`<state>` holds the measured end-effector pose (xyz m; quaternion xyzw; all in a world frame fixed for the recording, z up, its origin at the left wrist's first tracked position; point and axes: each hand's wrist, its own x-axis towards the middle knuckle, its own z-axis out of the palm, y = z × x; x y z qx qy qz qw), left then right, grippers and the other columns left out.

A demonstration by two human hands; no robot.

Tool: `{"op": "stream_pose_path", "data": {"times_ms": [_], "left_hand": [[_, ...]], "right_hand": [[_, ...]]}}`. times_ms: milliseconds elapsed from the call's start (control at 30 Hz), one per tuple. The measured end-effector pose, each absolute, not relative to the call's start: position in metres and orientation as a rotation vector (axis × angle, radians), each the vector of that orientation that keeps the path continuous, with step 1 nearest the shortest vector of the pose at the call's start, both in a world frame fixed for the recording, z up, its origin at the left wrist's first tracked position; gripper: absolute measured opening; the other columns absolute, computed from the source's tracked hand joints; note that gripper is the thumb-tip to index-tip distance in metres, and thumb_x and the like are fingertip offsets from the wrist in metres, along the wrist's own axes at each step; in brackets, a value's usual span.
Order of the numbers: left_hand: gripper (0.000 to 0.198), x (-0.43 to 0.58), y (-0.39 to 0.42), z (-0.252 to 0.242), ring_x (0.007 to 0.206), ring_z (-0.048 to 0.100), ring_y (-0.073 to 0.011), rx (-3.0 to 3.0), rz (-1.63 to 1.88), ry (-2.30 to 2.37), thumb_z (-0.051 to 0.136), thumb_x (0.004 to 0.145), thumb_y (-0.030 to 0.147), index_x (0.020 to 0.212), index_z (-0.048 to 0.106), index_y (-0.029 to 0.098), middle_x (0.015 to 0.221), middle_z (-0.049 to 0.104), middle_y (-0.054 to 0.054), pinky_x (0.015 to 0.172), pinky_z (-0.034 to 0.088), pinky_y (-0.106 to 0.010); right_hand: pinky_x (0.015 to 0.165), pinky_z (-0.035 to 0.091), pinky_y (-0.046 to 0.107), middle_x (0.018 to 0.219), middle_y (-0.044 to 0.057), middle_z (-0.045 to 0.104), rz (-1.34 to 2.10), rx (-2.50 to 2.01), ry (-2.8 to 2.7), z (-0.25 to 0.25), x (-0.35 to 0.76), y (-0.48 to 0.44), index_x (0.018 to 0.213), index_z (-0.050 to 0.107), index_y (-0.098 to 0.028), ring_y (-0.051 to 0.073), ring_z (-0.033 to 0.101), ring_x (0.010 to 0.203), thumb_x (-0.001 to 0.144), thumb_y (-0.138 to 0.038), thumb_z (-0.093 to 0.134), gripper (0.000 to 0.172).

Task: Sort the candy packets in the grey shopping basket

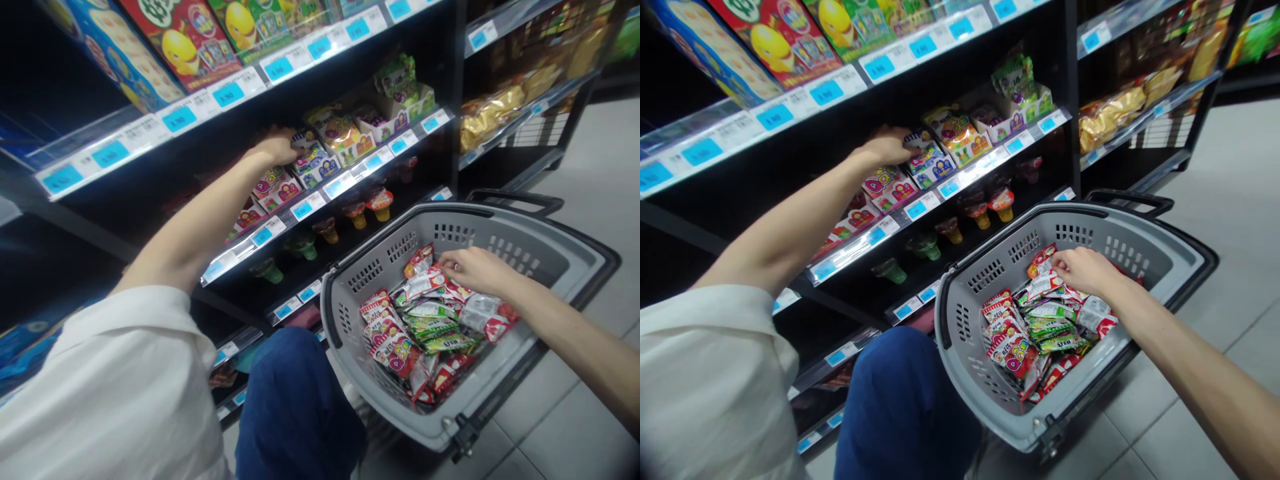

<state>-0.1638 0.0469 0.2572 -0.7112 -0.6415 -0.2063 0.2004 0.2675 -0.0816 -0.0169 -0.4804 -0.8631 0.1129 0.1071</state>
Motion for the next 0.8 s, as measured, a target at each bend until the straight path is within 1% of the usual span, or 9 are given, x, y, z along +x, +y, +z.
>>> {"op": "stream_pose_path", "data": {"times_ms": [100, 167, 200, 267, 333, 467, 600, 700, 800], "left_hand": [[0.067, -0.15, 0.035, 0.258, 0.119, 0.038, -0.0207, -1.928, -0.435, -1.814, 0.085, 0.073, 0.038, 0.13, 0.056, 0.015, 0.14, 0.059, -0.002, 0.123, 0.021, -0.055], [0.048, -0.135, 0.021, 0.257, 0.122, 0.036, -0.0202, -2.042, -0.446, -1.599, 0.078, 0.08, 0.03, 0.123, 0.061, 0.02, 0.139, 0.059, 0.001, 0.124, 0.02, -0.049], [0.036, -0.127, 0.015, 0.256, 0.117, 0.039, -0.0191, -2.119, -0.45, -1.539, 0.074, 0.082, 0.028, 0.116, 0.064, 0.021, 0.132, 0.062, 0.002, 0.123, 0.024, -0.045], [0.017, -0.115, 0.009, 0.253, 0.096, 0.045, -0.0162, -2.274, -0.446, -1.565, 0.069, 0.085, 0.027, 0.101, 0.068, 0.022, 0.104, 0.07, 0.002, 0.117, 0.033, -0.039], [0.008, -0.108, 0.01, 0.25, 0.078, 0.043, -0.0138, -2.37, -0.429, -1.708, 0.071, 0.083, 0.023, 0.091, 0.07, 0.021, 0.074, 0.066, 0.006, 0.112, 0.036, -0.035], [0.021, -0.106, 0.023, 0.25, 0.07, 0.041, -0.0116, -2.304, -0.401, -1.994, 0.075, 0.075, 0.007, 0.092, 0.073, 0.018, 0.058, 0.058, 0.009, 0.106, 0.041, -0.034], [0.035, -0.111, 0.033, 0.254, 0.068, 0.043, -0.0109, -2.239, -0.269, -2.025, 0.081, 0.069, 0.006, 0.101, 0.073, 0.017, 0.055, 0.057, 0.011, 0.102, 0.047, -0.035], [0.031, -0.106, 0.024, 0.246, 0.073, 0.045, -0.0123, -2.302, -0.295, -1.986, 0.086, 0.07, 0.02, 0.097, 0.072, 0.02, 0.055, 0.057, 0.01, 0.108, 0.045, -0.035], [0.032, -0.094, -0.007, 0.225, 0.095, 0.05, -0.0137, -2.378, -0.792, -1.773, 0.077, 0.082, 0.045, 0.103, 0.068, 0.024, 0.072, 0.068, 0.009, 0.117, 0.038, -0.03]], "right_hand": [[0.064, 0.041, 0.03, 0.091, 0.001, 0.077, 0.36, -1.424, -2.535, -0.015, 0.267, -0.083, 0.1, 0.072, -0.025, 0.023, 0.071, 0.081, 0.088, -0.028, 0.052, 0.024], [0.065, 0.042, 0.03, 0.091, 0.0, 0.077, 0.38, -1.433, -2.534, -0.012, 0.266, -0.084, 0.1, 0.071, -0.025, 0.022, 0.071, 0.083, 0.088, -0.026, 0.052, 0.023], [0.065, 0.042, 0.03, 0.092, 0.0, 0.077, 0.382, -1.434, -2.54, -0.011, 0.266, -0.084, 0.101, 0.071, -0.025, 0.022, 0.071, 0.083, 0.089, -0.026, 0.052, 0.023], [0.066, 0.042, 0.031, 0.094, 0.001, 0.077, 0.37, -1.442, -2.556, -0.009, 0.266, -0.085, 0.103, 0.072, -0.024, 0.023, 0.07, 0.084, 0.089, -0.027, 0.052, 0.024], [0.067, 0.042, 0.032, 0.096, 0.003, 0.077, 0.347, -1.452, -2.566, -0.009, 0.266, -0.085, 0.104, 0.072, -0.024, 0.024, 0.07, 0.085, 0.089, -0.028, 0.052, 0.026], [0.065, 0.041, 0.032, 0.094, 0.002, 0.077, 0.354, -1.465, -2.567, -0.011, 0.266, -0.084, 0.106, 0.072, -0.025, 0.023, 0.07, 0.083, 0.089, -0.028, 0.052, 0.027], [0.065, 0.042, 0.032, 0.091, 0.001, 0.077, 0.366, -1.481, -2.549, -0.014, 0.265, -0.083, 0.107, 0.072, -0.025, 0.023, 0.071, 0.083, 0.088, -0.028, 0.053, 0.027], [0.066, 0.044, 0.033, 0.096, 0.001, 0.078, 0.372, -1.457, -2.565, -0.016, 0.266, -0.081, 0.106, 0.072, -0.025, 0.023, 0.071, 0.085, 0.088, -0.03, 0.054, 0.026], [0.067, 0.045, 0.032, 0.095, 0.0, 0.078, 0.375, -1.436, -2.588, -0.018, 0.267, -0.08, 0.107, 0.072, -0.025, 0.023, 0.072, 0.084, 0.088, -0.03, 0.055, 0.025]]}}
